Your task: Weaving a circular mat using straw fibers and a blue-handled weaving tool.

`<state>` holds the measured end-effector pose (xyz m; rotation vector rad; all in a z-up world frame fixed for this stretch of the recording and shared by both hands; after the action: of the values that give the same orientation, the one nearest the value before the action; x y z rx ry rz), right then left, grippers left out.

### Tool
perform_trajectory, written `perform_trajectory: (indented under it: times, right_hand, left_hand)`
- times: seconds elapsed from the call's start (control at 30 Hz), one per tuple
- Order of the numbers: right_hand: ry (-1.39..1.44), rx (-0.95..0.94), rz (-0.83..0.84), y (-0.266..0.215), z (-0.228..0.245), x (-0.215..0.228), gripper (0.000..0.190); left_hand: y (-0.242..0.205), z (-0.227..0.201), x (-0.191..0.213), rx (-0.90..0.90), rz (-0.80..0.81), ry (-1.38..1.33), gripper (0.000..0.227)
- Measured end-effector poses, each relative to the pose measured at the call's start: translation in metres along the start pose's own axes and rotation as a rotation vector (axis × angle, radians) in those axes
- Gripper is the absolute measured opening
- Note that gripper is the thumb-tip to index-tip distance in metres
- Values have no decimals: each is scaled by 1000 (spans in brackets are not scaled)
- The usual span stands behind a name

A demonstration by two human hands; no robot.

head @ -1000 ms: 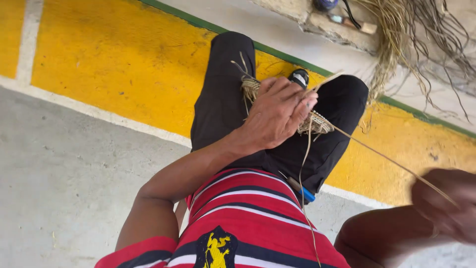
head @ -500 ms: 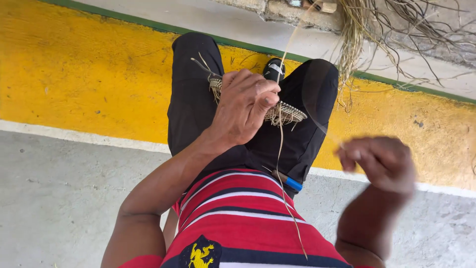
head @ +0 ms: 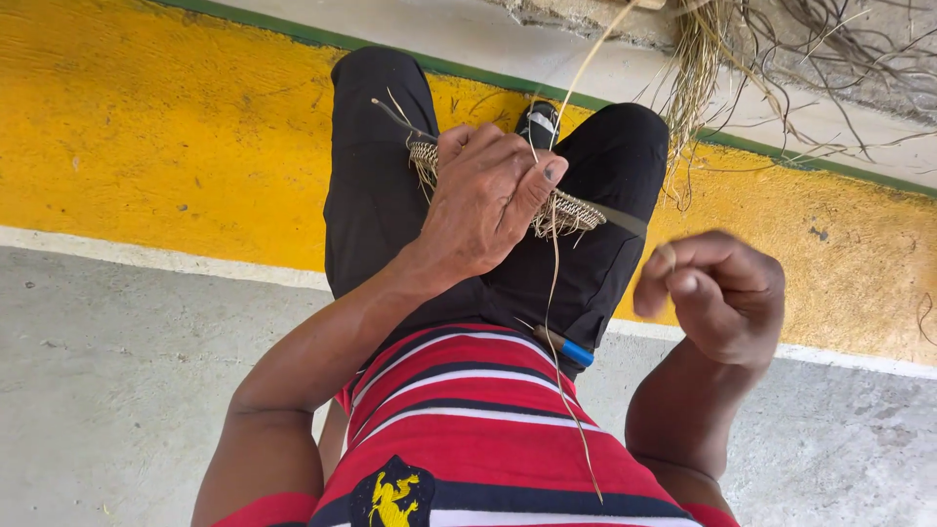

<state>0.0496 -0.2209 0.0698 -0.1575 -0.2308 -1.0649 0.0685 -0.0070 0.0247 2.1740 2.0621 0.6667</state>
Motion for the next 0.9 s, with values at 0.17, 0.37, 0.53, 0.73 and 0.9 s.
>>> perform_trajectory:
  times: [0.17,0.37,0.53,0.73,0.9]
  right_hand:
    - [80,48,-209,26,1,-27,4]
    - [-680,343,-386,25,-2,-43,22]
    - [-832,402,-345,28,1,-48,23]
    - [-841,431,-355,34,-4,-47,24]
    - [-933,453,-347,38,8,-52,27]
  left_hand:
    - [5,-4,10,-44,86,-8,20]
    - [-1,4,10,-145,212,193,45]
    - [1,4,11,-149,160,195,42]
    - [0,8,11,-138,147,184,44]
    - [0,8,11,-154,168,160,41]
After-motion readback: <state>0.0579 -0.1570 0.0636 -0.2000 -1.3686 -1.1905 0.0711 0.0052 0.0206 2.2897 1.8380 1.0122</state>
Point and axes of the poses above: each hand's wrist, its own y-axis towards the middle knuckle, its own x-axis out of the back of the hand, z = x × y, the point moved 7 cm from there along y, towards the middle knuckle, and after that the axes turned 14 degrees about -y, right-handed, at the moved point
